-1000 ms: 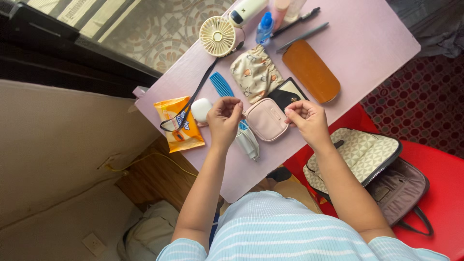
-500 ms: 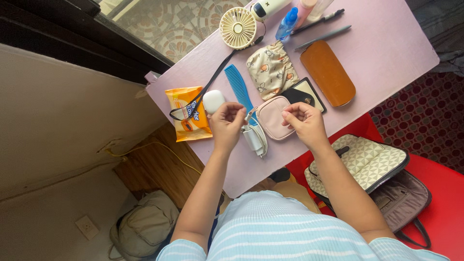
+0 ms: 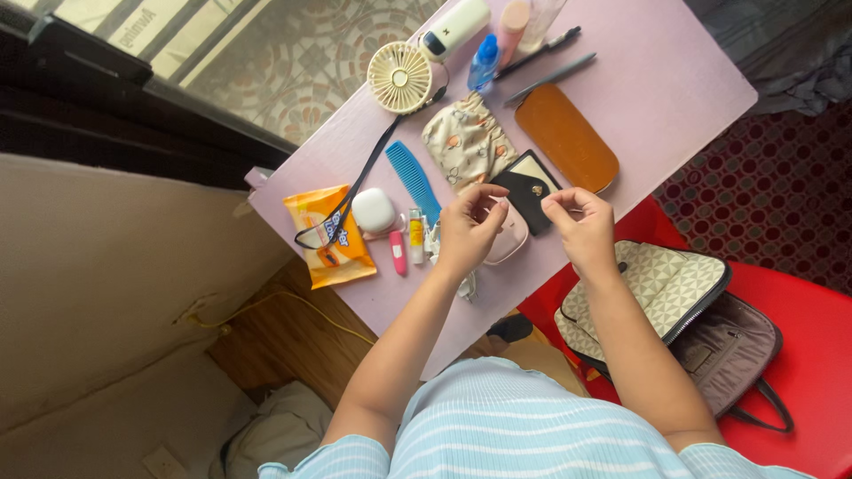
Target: The person packs a handbag with daily essentials. They place a folded umbrella, a small pouch, a wallet, a spray bottle, and a comb into the bag, then close the zipper.
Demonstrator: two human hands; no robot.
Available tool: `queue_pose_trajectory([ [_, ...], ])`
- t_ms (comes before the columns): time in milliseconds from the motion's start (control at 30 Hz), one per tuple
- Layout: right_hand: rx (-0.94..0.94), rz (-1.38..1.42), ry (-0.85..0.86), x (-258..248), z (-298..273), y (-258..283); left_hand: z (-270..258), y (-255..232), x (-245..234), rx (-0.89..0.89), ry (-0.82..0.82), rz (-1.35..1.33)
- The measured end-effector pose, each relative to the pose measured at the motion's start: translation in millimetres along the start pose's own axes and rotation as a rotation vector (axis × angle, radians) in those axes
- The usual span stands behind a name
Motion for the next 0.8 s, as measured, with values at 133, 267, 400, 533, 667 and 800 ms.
queue_pose_trajectory([
  [133,-0.05,-0.158,-0.146,-23,11,4,5,4,17,0.001,0.063,-0.029],
  [267,-0.273,-0.415,-0.229,-37,24,19,11,11,27,-0.02,0.088,-0.016],
  [400,-0.358,-0.575,-0.243,-43,44,12,25,15,37,-0.016,0.101,-0.01],
  [533,-0.404,-0.659,-0.199,-41,65,-2,40,11,50,0.031,0.094,-0.04],
  [667,-0.337,-0.685,-0.15,-40,78,-16,56,15,60,0.011,0.094,-0.011],
  [800,-0.209,-0.709,-0.134,-44,82,-25,60,21,69,-0.022,0.102,-0.044],
])
Point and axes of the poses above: each hand's wrist, its own z-axis towards the middle knuckle, its own x-axis out of the palm, y = z × x, the point moved 9 cm from there along z, towards the middle knuckle, and after that the axes turned 10 degrees about -y, right-handed, at the moved point
